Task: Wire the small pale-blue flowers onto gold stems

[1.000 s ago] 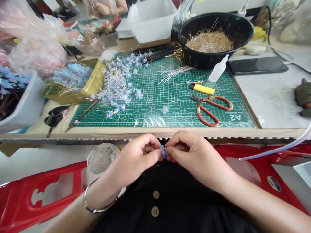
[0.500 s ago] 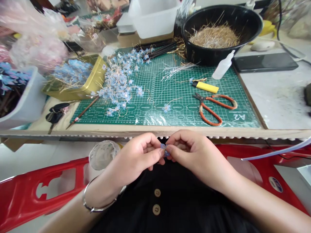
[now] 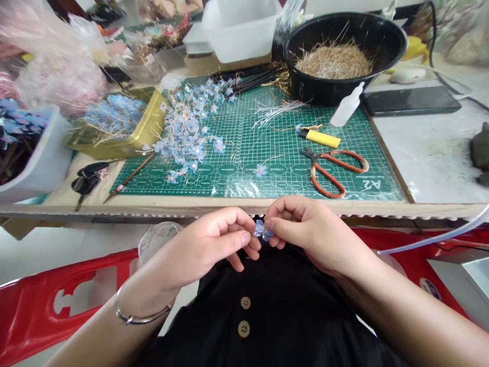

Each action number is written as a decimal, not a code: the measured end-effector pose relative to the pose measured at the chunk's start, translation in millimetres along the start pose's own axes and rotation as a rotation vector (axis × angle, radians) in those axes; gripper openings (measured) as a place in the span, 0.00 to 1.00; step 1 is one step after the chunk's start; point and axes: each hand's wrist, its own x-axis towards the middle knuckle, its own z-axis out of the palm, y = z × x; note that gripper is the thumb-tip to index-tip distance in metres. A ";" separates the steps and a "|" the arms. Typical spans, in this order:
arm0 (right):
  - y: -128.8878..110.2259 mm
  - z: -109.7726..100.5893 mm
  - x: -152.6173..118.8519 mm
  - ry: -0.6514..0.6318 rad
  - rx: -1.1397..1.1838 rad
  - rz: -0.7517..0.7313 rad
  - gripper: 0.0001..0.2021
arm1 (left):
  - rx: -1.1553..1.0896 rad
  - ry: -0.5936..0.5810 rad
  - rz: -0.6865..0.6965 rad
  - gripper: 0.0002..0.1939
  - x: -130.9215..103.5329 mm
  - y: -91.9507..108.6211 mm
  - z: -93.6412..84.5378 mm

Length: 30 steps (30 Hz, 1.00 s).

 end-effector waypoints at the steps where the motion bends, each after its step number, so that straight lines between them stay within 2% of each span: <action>1: 0.2 -0.4 0.7 -0.003 0.017 0.004 0.13 | 0.007 -0.008 0.004 0.02 0.5 -1.6 0.8; 4: -0.5 -3.0 0.2 -0.028 0.001 0.012 0.15 | -0.004 -0.032 0.010 0.06 2.5 -6.8 2.8; 6: -2.8 -6.1 -1.6 -0.048 -0.069 0.012 0.12 | 0.054 -0.055 0.014 0.07 2.9 -6.2 0.8; 10: -11.1 -9.7 -4.9 -0.037 -0.266 -0.007 0.05 | 0.340 -0.099 0.050 0.14 3.5 8.4 -9.0; 12: -15.4 -8.8 -5.5 -0.011 -0.333 -0.034 0.05 | 0.397 -0.113 0.054 0.15 5.6 16.3 -11.8; 17: -20.7 -8.7 -6.8 -0.053 -0.316 -0.094 0.11 | 0.211 -0.100 0.038 0.11 12.9 21.0 -9.7; 21: -19.1 -10.5 -10.1 -0.067 -0.296 -0.093 0.12 | 0.115 -0.050 -0.002 0.12 14.6 18.8 -8.4; 25: -17.5 -6.7 -11.5 -0.079 -0.234 -0.009 0.10 | 0.128 -0.049 -0.007 0.11 13.1 21.9 -9.2; 30: -19.4 -1.3 -10.8 -0.071 -0.220 0.013 0.08 | 0.277 -0.040 0.037 0.08 12.4 28.6 -11.1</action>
